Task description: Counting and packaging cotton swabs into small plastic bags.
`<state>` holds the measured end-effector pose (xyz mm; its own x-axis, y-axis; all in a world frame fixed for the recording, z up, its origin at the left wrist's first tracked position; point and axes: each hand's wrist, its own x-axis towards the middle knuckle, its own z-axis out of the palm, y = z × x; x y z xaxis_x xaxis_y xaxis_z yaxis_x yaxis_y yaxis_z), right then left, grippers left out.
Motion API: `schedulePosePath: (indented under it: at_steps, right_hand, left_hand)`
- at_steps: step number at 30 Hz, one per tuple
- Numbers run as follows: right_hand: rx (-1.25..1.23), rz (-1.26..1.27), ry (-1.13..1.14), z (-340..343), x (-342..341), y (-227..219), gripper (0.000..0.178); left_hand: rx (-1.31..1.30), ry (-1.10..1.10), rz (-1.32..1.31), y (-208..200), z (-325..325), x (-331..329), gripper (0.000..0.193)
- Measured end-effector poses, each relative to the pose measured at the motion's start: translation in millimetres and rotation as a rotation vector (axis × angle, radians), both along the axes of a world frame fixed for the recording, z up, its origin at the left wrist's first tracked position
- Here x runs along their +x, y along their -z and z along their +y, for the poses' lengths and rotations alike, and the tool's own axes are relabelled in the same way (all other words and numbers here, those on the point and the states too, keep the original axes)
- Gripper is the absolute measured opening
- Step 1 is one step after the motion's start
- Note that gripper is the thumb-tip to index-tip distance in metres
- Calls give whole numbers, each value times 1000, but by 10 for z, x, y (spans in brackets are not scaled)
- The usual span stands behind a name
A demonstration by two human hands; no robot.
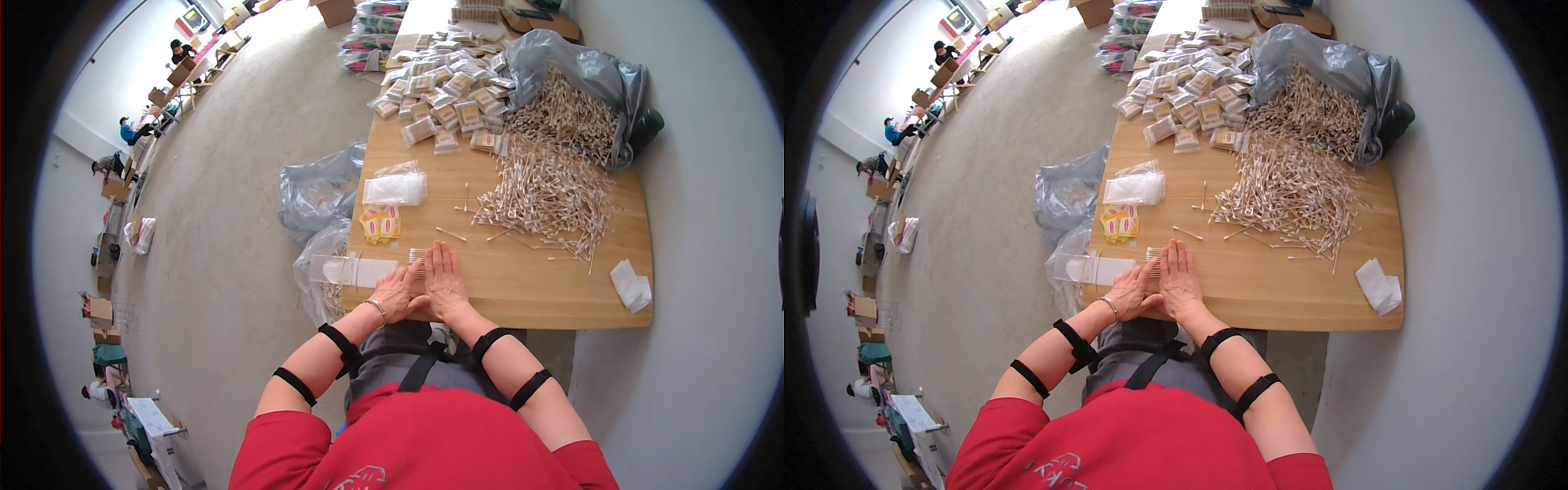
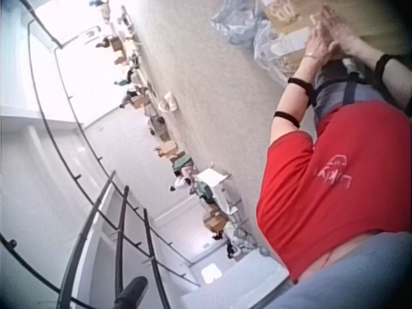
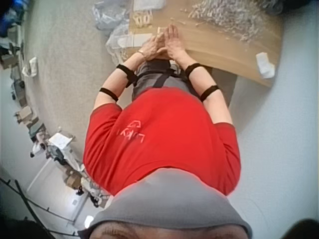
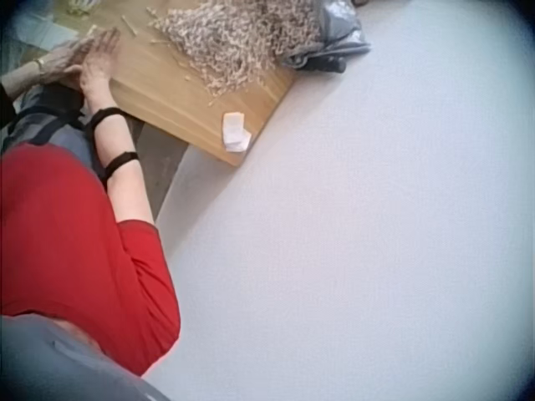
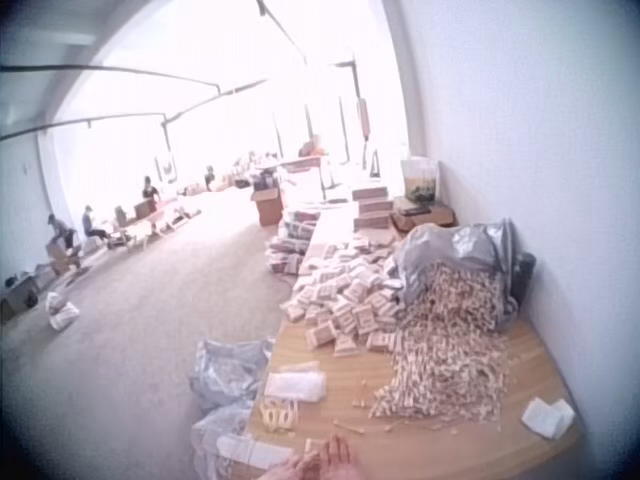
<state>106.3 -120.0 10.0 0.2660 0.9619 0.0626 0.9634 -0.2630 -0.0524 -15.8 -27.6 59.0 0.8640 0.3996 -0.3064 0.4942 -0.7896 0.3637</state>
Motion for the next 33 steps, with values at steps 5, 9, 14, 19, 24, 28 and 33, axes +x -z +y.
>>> schedulePosePath:
  at_steps: [5,9,14,19,24,28,33]
  right_hand:
    - [-124,171,-21,-3,-1,-216,92]
    - [-110,204,-22,-8,13,-180,94]
    - [-79,97,-3,14,-13,-59,93]
    - [5,10,5,19,-7,2,95]
    - [-17,237,-15,-5,-18,-145,98]
    - [-3,161,-9,-15,0,-111,100]
    - [-43,125,-2,-12,-15,-129,99]
  left_hand:
    - [-80,-62,86,5,64,34,87]
    - [-62,-39,45,17,50,35,86]
    - [-43,-21,30,2,46,28,86]
    - [-37,-25,-5,30,47,30,86]
    - [-88,-54,-24,46,119,70,86]
    - [-81,-21,-39,32,104,81,87]
    - [-98,-57,-42,48,115,92,86]
